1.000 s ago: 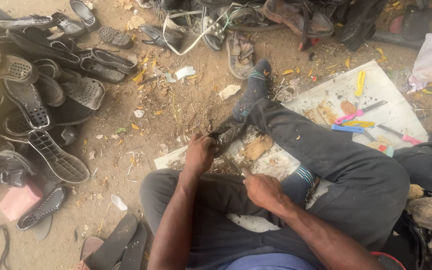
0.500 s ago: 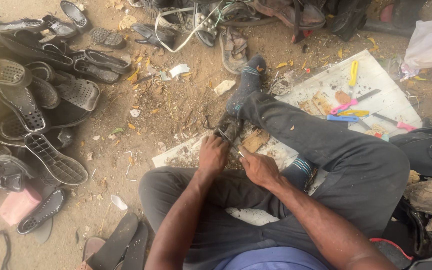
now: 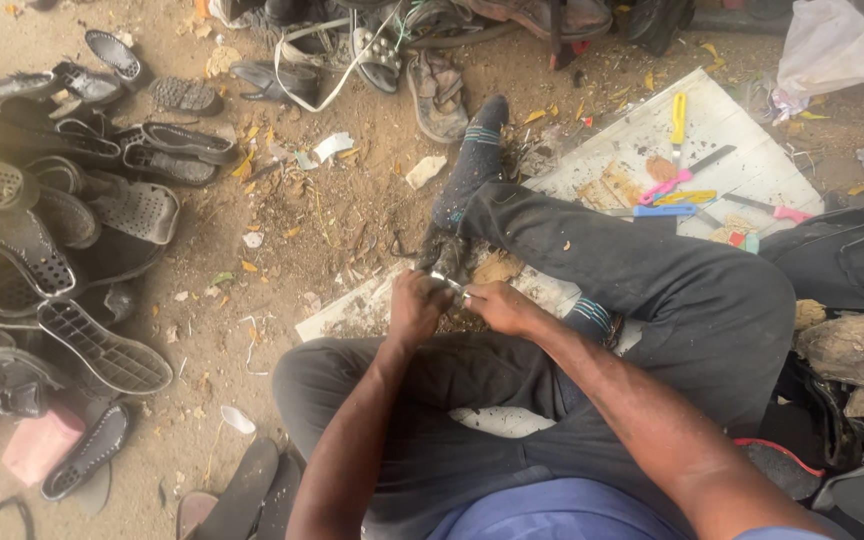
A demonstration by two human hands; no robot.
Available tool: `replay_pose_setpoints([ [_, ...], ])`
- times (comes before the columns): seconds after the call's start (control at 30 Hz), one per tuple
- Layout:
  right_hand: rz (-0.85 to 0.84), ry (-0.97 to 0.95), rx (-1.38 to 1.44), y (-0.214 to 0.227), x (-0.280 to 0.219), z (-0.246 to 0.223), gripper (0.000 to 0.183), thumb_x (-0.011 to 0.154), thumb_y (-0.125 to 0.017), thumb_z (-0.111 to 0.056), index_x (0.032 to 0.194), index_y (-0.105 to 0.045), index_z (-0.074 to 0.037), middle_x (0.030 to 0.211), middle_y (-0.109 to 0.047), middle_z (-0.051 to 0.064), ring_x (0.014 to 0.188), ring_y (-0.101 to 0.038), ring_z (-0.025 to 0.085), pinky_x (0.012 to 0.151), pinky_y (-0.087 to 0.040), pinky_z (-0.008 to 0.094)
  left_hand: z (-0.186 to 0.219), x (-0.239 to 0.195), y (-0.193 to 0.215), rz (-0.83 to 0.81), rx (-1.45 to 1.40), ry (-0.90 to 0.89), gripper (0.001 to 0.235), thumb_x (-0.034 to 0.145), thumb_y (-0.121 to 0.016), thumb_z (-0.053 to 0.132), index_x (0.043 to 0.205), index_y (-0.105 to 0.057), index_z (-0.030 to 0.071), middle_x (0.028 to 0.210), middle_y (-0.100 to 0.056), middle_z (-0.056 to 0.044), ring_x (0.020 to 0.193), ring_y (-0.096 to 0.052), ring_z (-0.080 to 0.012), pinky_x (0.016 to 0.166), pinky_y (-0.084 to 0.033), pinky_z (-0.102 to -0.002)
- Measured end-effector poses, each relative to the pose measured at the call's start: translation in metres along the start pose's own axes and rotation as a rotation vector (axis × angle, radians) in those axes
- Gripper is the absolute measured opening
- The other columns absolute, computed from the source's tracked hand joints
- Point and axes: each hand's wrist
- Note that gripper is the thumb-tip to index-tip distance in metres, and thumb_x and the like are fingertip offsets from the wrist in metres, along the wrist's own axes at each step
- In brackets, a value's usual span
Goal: The person sits on the ground and uses a knife to scrape and clean the sole of a black shoe. They hold the shoe with one hand and use the knife with the other to remove material from the bottom surface.
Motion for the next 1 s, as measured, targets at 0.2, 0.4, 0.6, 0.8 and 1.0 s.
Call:
replay_pose_setpoints([
  [0.2,0.188,-0.052,0.206,-0.013,-0.063,0.0,0.041,0.098,-0.059,-0.019,0.138,-0.06,-0.01,0.094,-0.075,0.018,0.085,-0.071,0.02,0.081,-0.053,0.039,0.022,-0.006,-0.018,-0.075,-0.311,0.385,0.011,0.085,-0.075,0.013,0.089,-0.079,0.003,0.084,-0.072,-0.011,0.079,-0.067,-0.0257,0.073,-0.055,-0.039],
  [0.4,0.096,-0.178,-0.111,-0.005,-0.024,-0.012,0.029,0.104,-0.06,-0.028,0.115,-0.073,-0.004,0.101,-0.075,0.022,0.091,-0.073,0.035,0.078,-0.055,0.046,0.026,-0.008,-0.038,0.023,-0.407,0.395,0.014,0.089,-0.073,0.01,0.093,-0.076,-0.003,0.093,-0.068,-0.012,0.081,-0.067,-0.0213,0.073,-0.056,-0.035],
  [0.6,0.245,-0.065,-0.037,-0.022,-0.09,-0.033,0.031,0.096,-0.056,-0.018,0.123,-0.061,-0.004,0.088,-0.072,0.025,0.085,-0.073,0.04,0.073,-0.054,0.049,0.032,-0.007,-0.041,0.081,-0.727,0.586,0.018,0.091,-0.071,0.01,0.095,-0.074,-0.007,0.092,-0.066,-0.008,0.075,-0.066,-0.0193,0.071,-0.056,-0.034],
  [0.8,0.284,-0.201,0.047,-0.023,-0.065,-0.024,0.026,0.1,-0.055,-0.018,0.116,-0.066,-0.001,0.09,-0.072,0.028,0.085,-0.073,0.042,0.074,-0.055,0.05,0.033,-0.005,-0.06,0.084,-0.921,0.632,0.015,0.091,-0.072,0.009,0.097,-0.073,-0.004,0.088,-0.07,-0.008,0.078,-0.065,-0.0156,0.073,-0.053,-0.03],
  [1.0,0.283,-0.255,-0.033,-0.03,-0.105,-0.048,0.036,0.097,-0.055,-0.017,0.129,-0.057,-0.001,0.079,-0.071,0.029,0.077,-0.071,0.047,0.071,-0.054,0.054,0.027,0.003,-0.07,0.129,-1.112,0.671,0.012,0.092,-0.07,0.008,0.096,-0.071,-0.003,0.083,-0.07,-0.009,0.074,-0.063,-0.0174,0.071,-0.051,-0.031],
])
Point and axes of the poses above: each hand's wrist, its own x-axis towards the middle knuckle, its own y-axis out of the back of the hand, z = x × y
